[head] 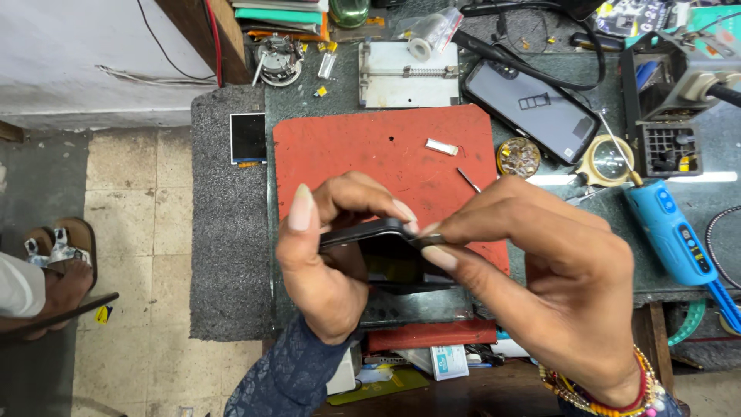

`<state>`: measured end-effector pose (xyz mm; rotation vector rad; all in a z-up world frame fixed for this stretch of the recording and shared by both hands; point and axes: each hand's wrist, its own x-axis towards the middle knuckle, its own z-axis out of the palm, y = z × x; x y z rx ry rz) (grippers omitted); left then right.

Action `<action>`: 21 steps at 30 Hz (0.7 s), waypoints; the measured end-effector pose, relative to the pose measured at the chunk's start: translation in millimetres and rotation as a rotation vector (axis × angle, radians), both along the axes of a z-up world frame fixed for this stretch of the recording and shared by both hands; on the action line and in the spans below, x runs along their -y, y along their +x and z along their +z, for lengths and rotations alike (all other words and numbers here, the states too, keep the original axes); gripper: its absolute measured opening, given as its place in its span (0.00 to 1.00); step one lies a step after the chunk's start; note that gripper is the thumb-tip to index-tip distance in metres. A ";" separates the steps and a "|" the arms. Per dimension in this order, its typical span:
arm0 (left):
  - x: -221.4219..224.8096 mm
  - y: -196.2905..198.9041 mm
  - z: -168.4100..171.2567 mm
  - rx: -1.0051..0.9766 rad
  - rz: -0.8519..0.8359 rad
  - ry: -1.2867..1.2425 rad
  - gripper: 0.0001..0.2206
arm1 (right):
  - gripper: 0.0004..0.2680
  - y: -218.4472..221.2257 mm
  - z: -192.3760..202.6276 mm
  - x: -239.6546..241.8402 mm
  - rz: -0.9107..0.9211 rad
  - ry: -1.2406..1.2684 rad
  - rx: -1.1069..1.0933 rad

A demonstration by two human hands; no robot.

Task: The person disassembles a mobile phone using a screwdriver, prying the internal battery and components from the frame and removing the back casing.

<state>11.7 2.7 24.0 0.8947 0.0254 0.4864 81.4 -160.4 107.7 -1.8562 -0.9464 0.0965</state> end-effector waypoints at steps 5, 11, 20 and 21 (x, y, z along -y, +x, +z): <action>4.6 3.0 25.3 0.074 0.006 0.338 0.25 | 0.08 -10.2 -5.6 17.0 -0.091 0.141 -0.054; 8.2 6.8 35.8 0.128 0.010 0.580 0.26 | 0.08 -17.0 -22.5 30.8 -0.129 0.250 -0.008; 38.1 -4.5 15.7 0.051 0.661 1.177 0.17 | 0.07 -20.0 -36.3 35.6 -0.106 0.236 0.015; 39.2 -9.3 17.1 0.032 0.708 1.366 0.16 | 0.08 -20.3 -36.0 36.1 -0.107 0.234 0.018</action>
